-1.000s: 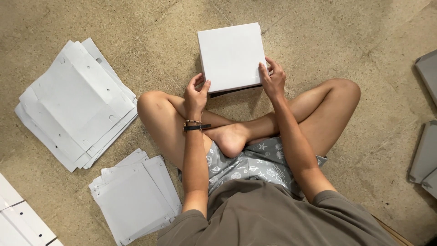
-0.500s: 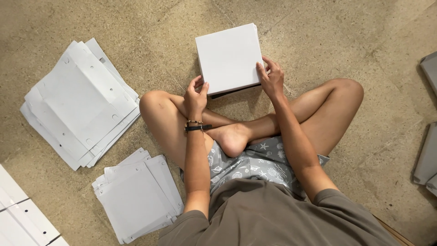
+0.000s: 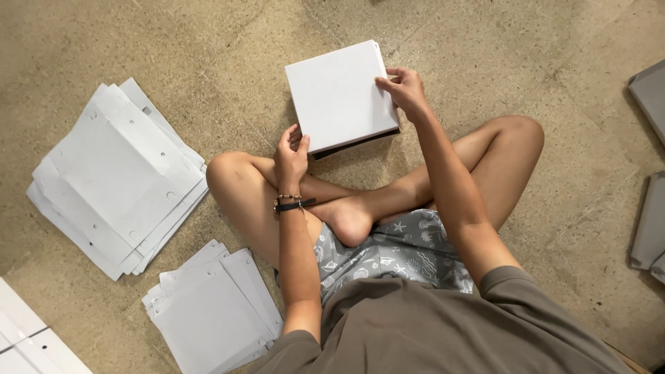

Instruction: The person sits on the floor and assembles a white cardboard box by folding the flaps and securing the tabs. They then place the completed box aside and pick up a flat sheet of cardboard to begin folding another box.

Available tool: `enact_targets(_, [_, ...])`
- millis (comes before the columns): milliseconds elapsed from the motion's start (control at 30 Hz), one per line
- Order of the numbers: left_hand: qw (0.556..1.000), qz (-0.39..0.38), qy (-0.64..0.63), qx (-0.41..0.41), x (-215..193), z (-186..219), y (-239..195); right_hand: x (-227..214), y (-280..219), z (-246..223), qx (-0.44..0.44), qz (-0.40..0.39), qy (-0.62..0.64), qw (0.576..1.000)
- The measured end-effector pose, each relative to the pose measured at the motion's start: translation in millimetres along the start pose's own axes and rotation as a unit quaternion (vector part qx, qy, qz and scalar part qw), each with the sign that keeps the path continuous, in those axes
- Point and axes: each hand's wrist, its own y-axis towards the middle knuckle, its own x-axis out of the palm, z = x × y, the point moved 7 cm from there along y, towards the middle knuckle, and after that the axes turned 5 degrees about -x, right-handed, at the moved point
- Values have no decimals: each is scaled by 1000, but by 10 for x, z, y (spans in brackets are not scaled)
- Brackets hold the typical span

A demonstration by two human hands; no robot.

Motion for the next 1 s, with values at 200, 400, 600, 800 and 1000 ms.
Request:
enact_targets(200, [991, -6, -109, 81, -80, 250, -43, -104, -665, -802, -103, -64, 294, 948])
enact_targets(400, [966, 98, -143, 190, -235, 970, -360, -305, -1562, -1625, -433, -29, 52, 899])
enact_targets(600, [936, 132, -64, 321, -411, 1502, -797, -171, -1780, -1616, -597, -33, -280, 751])
enact_targets(800, [913, -112, -2, 393, 9, 1518, -801, -136, -1741, -1449, -652, 2, -343, 676])
enact_targets(1000, [941, -57, -13, 335, 457, 1248, -769, -193, -1427, -938, -519, 114, -340, 776])
